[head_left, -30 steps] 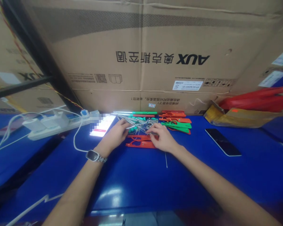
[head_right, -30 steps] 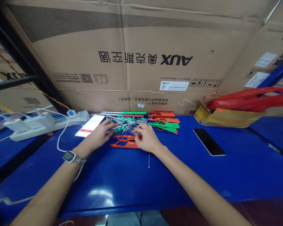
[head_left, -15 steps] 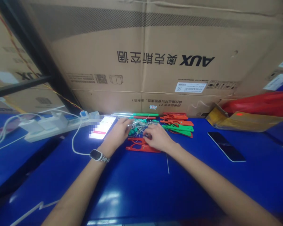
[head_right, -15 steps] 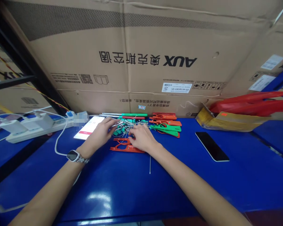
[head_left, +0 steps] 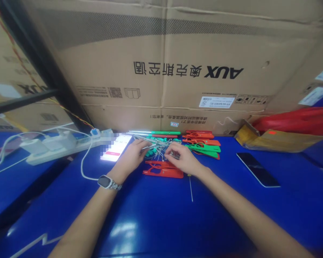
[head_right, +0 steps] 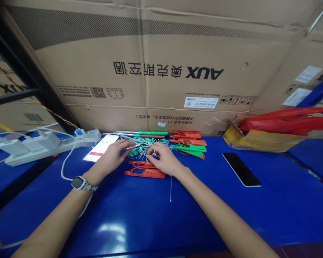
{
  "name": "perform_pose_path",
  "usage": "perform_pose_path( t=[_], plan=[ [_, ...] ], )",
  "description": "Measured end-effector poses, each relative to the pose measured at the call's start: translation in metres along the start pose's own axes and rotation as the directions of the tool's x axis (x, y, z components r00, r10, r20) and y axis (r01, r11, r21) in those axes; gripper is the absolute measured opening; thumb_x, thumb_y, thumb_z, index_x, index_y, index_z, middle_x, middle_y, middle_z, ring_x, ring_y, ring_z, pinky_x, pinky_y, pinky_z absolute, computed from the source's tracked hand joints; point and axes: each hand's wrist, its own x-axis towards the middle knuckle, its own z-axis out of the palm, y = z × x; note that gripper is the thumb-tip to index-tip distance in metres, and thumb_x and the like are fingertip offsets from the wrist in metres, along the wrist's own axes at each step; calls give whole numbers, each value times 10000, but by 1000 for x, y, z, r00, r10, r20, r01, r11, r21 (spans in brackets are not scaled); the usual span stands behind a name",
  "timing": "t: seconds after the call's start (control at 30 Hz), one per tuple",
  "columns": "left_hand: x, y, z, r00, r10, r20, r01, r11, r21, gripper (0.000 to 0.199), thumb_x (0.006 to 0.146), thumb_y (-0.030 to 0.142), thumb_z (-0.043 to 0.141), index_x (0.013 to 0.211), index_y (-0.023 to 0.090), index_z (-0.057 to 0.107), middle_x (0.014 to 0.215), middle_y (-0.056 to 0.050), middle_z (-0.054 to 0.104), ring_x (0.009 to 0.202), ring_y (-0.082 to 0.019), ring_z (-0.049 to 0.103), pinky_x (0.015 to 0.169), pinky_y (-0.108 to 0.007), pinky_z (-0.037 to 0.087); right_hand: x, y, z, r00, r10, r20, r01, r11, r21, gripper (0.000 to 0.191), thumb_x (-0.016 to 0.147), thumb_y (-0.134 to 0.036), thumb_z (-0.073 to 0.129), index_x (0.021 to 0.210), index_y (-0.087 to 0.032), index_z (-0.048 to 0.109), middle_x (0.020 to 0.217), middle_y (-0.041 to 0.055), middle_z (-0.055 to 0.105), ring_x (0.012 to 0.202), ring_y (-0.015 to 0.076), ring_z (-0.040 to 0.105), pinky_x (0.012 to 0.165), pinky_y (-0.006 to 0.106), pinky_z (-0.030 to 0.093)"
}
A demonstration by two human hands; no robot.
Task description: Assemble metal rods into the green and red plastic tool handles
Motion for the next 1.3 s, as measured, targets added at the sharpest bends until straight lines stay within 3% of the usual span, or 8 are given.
perform_pose_path(
  t=[0.17, 0.27, 0.37, 0.5, 0.67, 0.77, 0.97, 1.3],
  plan=[
    [-7, 7, -2, 997, -5, 79, 13, 996, -93, 216, 963, 192, 518, 1118, 215, 666, 1063, -62, 669, 976, -208, 634, 884, -370, 518, -19, 5, -6, 979, 186, -81, -164, 959, 230, 137, 892, -314, 614, 839, -189, 597, 858, 26, 681, 662, 127, 539, 621, 256, 414],
    [-9, 13, -4, 995, -10, 97, 21, 994, -108, 247, 982, 204, 481, 1158, 225, 653, 1090, -62, 646, 1005, -209, 623, 902, -381, 511, -26, 5, -10, 980, 187, -67, -172, 968, 181, 141, 892, -314, 618, 823, -192, 603, 768, 7, 674, 641, 128, 550, 629, 261, 422],
    [-10, 16, -5, 996, -6, 84, 15, 994, -110, 253, 987, 190, 459, 1157, 220, 644, 1101, -64, 620, 1018, -206, 611, 920, -383, 504, -31, 1, -14, 990, 138, -35, -131, 980, 149, 123, 900, -274, 597, 805, -200, 572, 832, 25, 706, 743, 151, 619, 709, 284, 456],
    [-11, 16, -5, 996, -8, 84, 17, 994, -109, 234, 986, 192, 457, 1131, 208, 640, 1085, -67, 608, 1000, -204, 609, 915, -380, 503, -33, -6, -12, 991, 136, 12, -134, 953, 272, 138, 953, -301, 525, 850, -221, 478, 905, 41, 718, 790, 157, 660, 735, 296, 490],
    [-12, 16, -4, 994, -16, 111, 28, 994, -107, 219, 986, 223, 469, 1119, 208, 643, 1060, -66, 619, 975, -209, 612, 895, -392, 502, -32, -2, 0, 969, 248, 6, -227, 874, 429, 154, 965, -368, 509, 911, -234, 457, 688, -32, 610, 617, 140, 629, 614, 267, 495],
    [-11, 18, -4, 993, -24, 112, 38, 992, -120, 210, 982, 245, 482, 1092, 207, 657, 1044, -64, 630, 950, -208, 620, 877, -386, 508, -33, -1, 1, 970, 240, 27, -237, 924, 299, 112, 926, -307, 565, 866, -213, 548, 632, -46, 547, 539, 115, 541, 537, 237, 424],
    [-11, 19, -5, 991, -40, 124, 54, 993, -109, 198, 962, 280, 517, 1076, 214, 665, 1012, -53, 649, 906, -201, 633, 818, -345, 502, -36, -13, 1, 985, 34, 167, -40, 999, 31, 69, 872, -160, 616, 851, -194, 672, 848, 9, 591, 720, 115, 555, 675, 246, 442],
    [-15, 23, -2, 942, -177, 286, 221, 967, -127, 284, 836, 368, 676, 1063, 199, 651, 918, -33, 700, 736, -184, 631, 668, -287, 471, -37, -8, 0, 975, 143, 168, -100, 965, -243, 163, 883, -185, 611, 1034, -211, 666, 969, 43, 655, 840, 179, 601, 771, 318, 431]
  ],
)
